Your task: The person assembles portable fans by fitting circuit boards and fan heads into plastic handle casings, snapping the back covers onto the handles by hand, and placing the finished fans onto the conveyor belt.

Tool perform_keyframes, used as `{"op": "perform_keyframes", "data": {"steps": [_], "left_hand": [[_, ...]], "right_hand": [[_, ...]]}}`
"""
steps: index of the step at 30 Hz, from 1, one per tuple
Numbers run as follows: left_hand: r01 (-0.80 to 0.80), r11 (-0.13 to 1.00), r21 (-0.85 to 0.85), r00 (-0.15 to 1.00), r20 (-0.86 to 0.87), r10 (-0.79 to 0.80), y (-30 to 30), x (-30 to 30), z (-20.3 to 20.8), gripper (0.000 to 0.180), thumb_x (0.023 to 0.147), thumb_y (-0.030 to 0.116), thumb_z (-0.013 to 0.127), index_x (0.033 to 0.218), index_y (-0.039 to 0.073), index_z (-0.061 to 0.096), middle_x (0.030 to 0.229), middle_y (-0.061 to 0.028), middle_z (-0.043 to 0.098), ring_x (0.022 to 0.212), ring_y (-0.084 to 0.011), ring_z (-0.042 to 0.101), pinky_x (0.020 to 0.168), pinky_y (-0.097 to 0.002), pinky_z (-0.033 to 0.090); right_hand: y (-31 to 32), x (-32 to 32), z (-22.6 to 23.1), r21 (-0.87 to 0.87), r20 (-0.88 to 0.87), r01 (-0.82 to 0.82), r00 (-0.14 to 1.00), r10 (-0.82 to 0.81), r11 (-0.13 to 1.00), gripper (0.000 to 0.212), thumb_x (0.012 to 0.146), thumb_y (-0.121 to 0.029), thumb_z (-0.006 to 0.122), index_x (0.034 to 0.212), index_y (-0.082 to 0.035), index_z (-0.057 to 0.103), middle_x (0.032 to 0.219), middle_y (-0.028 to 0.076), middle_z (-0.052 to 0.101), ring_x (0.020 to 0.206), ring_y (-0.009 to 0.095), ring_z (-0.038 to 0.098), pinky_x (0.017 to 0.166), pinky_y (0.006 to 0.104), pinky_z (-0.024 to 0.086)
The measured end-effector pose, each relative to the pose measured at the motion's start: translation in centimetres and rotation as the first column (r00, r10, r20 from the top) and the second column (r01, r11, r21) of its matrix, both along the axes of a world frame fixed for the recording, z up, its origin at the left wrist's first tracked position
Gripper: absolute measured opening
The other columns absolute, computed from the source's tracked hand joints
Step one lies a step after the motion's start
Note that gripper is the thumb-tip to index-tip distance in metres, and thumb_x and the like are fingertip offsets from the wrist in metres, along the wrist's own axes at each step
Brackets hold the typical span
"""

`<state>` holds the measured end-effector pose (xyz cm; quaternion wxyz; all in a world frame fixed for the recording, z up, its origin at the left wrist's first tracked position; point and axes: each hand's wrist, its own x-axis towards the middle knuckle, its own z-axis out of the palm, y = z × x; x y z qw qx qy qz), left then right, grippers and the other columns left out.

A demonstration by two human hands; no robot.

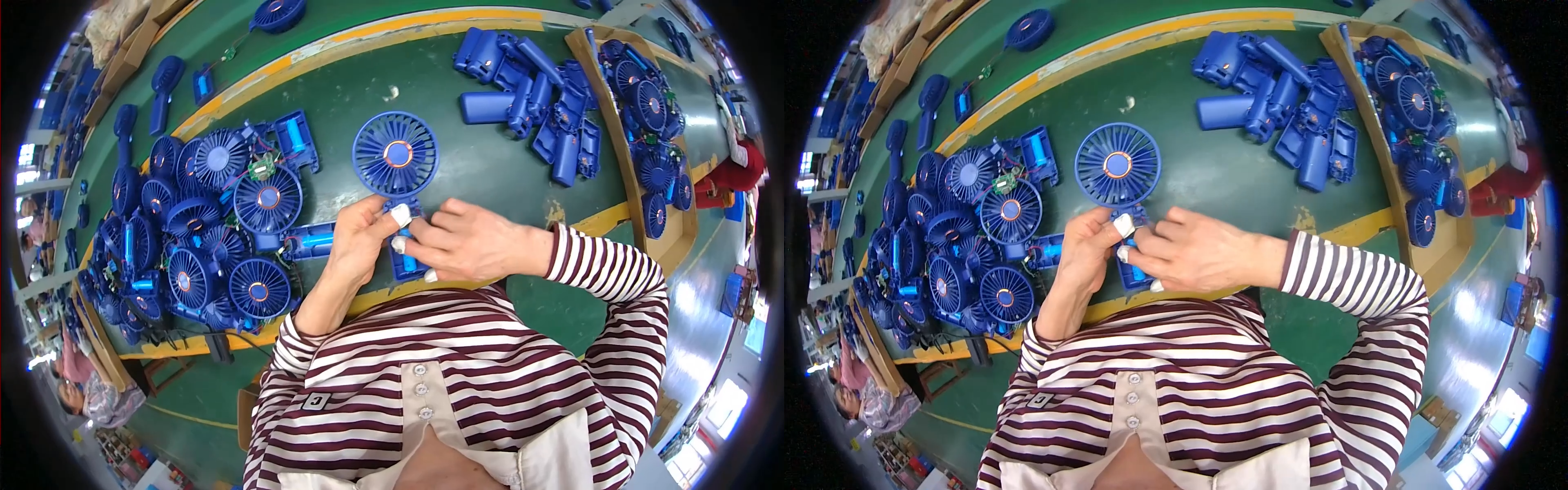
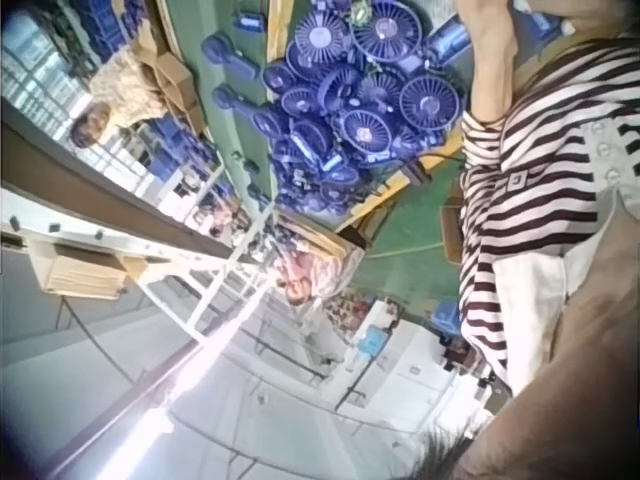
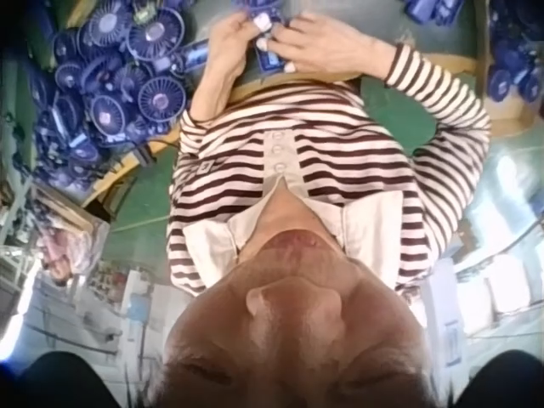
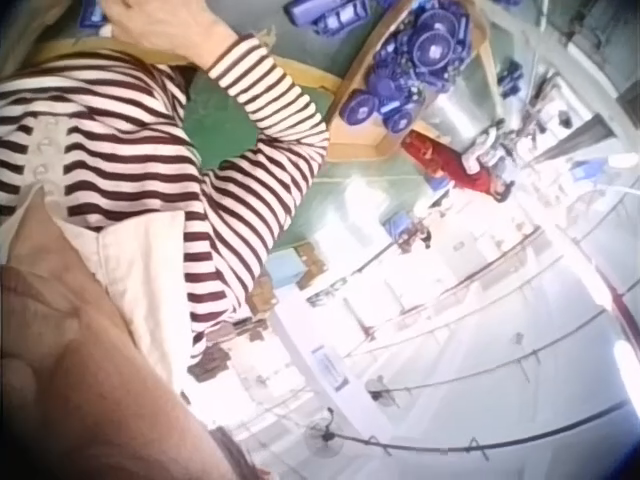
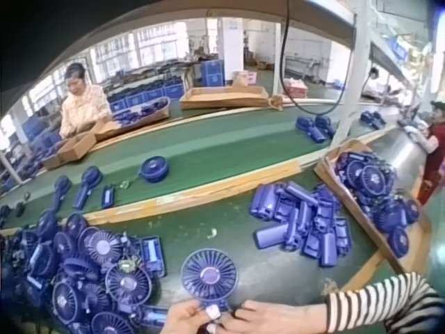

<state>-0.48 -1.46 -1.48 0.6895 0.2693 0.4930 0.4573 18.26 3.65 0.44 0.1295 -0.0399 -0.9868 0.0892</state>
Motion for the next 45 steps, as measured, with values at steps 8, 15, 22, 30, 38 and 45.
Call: {"op": "perform_keyframes", "data": {"steps": [8,15,22,30,38,45], "left_hand": [[-0.071,0.995,-0.067,0.992,0.102,0.078,0.0,-0.2,-0.4,0.016,0.083,0.005,0.053,0.094,-0.003,0.06,0.084,-0.0085,0.064,0.071,-0.014,0.062,0.062,-0.0236,0.051],[-0.068,0.987,-0.147,0.987,0.135,0.088,0.6,-0.4,-0.5,0.019,0.083,0.007,0.05,0.096,-0.004,0.058,0.084,-0.0117,0.063,0.072,-0.0188,0.063,0.064,-0.0283,0.052],[-0.047,0.99,-0.132,0.989,0.131,0.064,0.6,-0.8,0.2,0.024,0.085,0.01,0.048,0.102,-0.006,0.053,0.093,-0.0189,0.062,0.083,-0.0273,0.063,0.074,-0.0365,0.052],[-0.066,0.986,-0.151,0.99,0.113,0.084,0.3,-0.5,0.1,0.022,0.085,0.008,0.046,0.101,-0.006,0.053,0.093,-0.0191,0.062,0.083,-0.0271,0.063,0.073,-0.0363,0.052],[-0.064,0.989,-0.133,0.993,0.094,0.077,0.1,-0.2,-0.5,0.022,0.085,0.009,0.046,0.1,-0.005,0.054,0.093,-0.0185,0.062,0.084,-0.0273,0.063,0.074,-0.0374,0.052],[-0.066,0.991,-0.113,0.985,0.153,0.083,0.1,-0.4,-0.5,0.023,0.083,0.008,0.048,0.101,-0.006,0.054,0.094,-0.0184,0.062,0.084,-0.0268,0.063,0.075,-0.0366,0.052]], "right_hand": [[-0.8,-0.1,0.6,-0.414,0.018,0.118,0.992,-0.121,0.903,0.051,0.074,-0.023,0.062,0.118,-0.002,0.045,0.112,0.014,0.048,0.081,0.025,0.057,0.066,0.0364,0.043],[4.3,0.3,2.3,-0.199,-0.097,0.422,0.889,-0.447,0.884,0.022,0.07,-0.015,0.061,0.09,-0.005,0.059,0.077,0.009,0.057,0.07,0.025,0.058,0.059,0.0364,0.047],[10.3,1.6,-0.3,0.526,0.052,0.452,0.828,-0.558,0.721,0.04,0.072,-0.009,0.053,0.111,-0.003,0.051,0.098,0.009,0.053,0.09,0.022,0.05,0.074,0.0343,0.038],[10.0,0.3,1.9,0.327,-0.156,0.504,0.863,-0.481,0.8,0.047,0.064,-0.003,0.06,0.11,-0.005,0.053,0.088,0.007,0.05,0.083,0.023,0.05,0.068,0.0325,0.04],[2.2,1.9,-1.0,-0.772,-0.229,0.515,0.324,-0.918,0.374,0.015,0.074,0.003,0.058,0.089,0.0,0.059,0.071,0.002,0.05,0.059,0.008,0.046,0.055,0.0195,0.039],[-2.8,5.5,-2.6,-0.452,-0.282,0.728,0.431,-0.857,0.515,0.02,0.069,0.008,0.055,0.087,0.001,0.057,0.081,0.011,0.055,0.066,0.025,0.055,0.058,0.0298,0.045]]}}
